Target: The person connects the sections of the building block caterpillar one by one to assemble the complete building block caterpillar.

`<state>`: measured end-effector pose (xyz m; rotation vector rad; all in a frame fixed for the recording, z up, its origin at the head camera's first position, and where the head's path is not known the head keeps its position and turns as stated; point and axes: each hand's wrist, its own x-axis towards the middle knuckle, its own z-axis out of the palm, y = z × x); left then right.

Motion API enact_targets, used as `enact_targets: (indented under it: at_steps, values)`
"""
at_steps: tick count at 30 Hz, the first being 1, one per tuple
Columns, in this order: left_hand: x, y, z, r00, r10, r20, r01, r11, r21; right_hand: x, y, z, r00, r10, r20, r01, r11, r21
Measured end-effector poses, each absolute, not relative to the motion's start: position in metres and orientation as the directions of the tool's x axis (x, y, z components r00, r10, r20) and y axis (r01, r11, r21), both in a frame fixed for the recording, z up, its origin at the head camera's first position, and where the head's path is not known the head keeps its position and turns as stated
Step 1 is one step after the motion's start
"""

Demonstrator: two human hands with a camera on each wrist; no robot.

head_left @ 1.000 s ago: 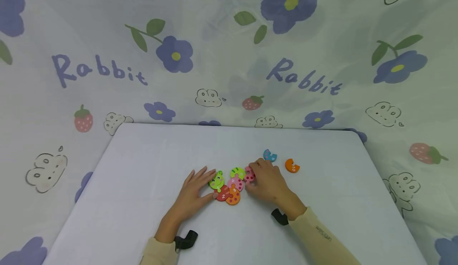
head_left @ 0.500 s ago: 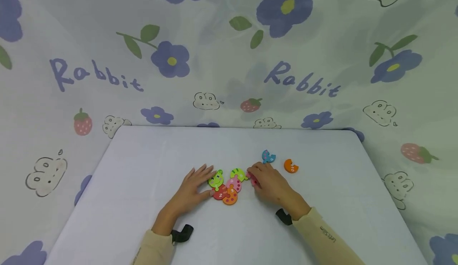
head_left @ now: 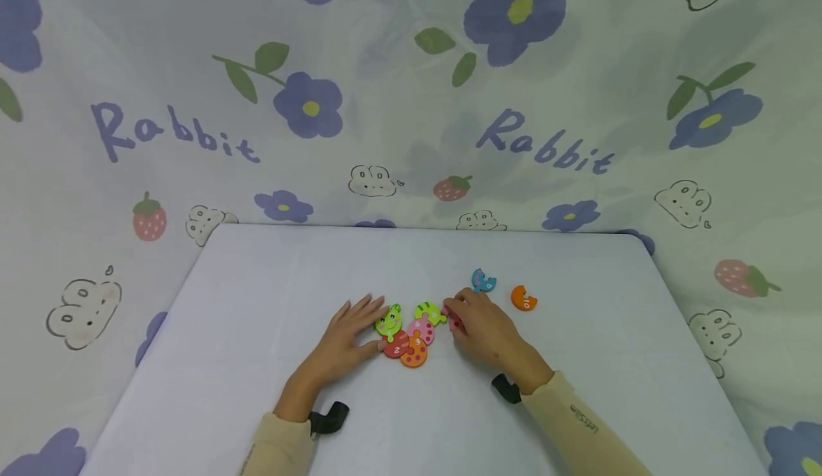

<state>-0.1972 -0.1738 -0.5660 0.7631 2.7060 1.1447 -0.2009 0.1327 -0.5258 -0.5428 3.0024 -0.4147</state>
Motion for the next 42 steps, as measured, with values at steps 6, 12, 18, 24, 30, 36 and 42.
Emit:
enact_targets:
  at_steps: [6,12,18,24,30,36,42]
  values:
    - [-0.196,-0.174,-0.567,-0.870,0.485,0.091,0.403,0.593,0.697,-0.199,0.133,-0.527,-0.943,-0.332,-0.014,-0.311,0.898,-0.311]
    - [-0.195,-0.173,-0.570,-0.862,0.486,0.141,0.440,0.581,0.685,-0.196,0.130,-0.527,-0.955,-0.295,-0.018,-0.274,0.907,-0.321]
    - [-0.194,-0.172,-0.571,-0.858,0.485,0.167,0.455,0.571,0.683,-0.193,0.125,-0.527,-0.960,-0.277,-0.029,-0.254,0.912,-0.323]
    - [-0.194,-0.173,-0.572,-0.865,0.487,0.118,0.424,0.586,0.690,-0.191,0.123,-0.528,-0.959,-0.281,-0.023,-0.258,0.909,-0.328]
    - [-0.192,-0.172,-0.573,-0.868,0.482,0.122,0.426,0.594,0.683,-0.188,0.121,-0.527,-0.962,-0.273,-0.016,-0.254,0.913,-0.320]
    - [-0.191,-0.172,-0.574,-0.863,0.482,0.149,0.444,0.585,0.679,-0.186,0.120,-0.527,-0.962,-0.271,-0.014,-0.253,0.915,-0.313]
    - [-0.189,-0.172,-0.575,-0.871,0.475,0.126,0.425,0.599,0.679,-0.184,0.119,-0.529,-0.965,-0.264,-0.004,-0.249,0.918,-0.310]
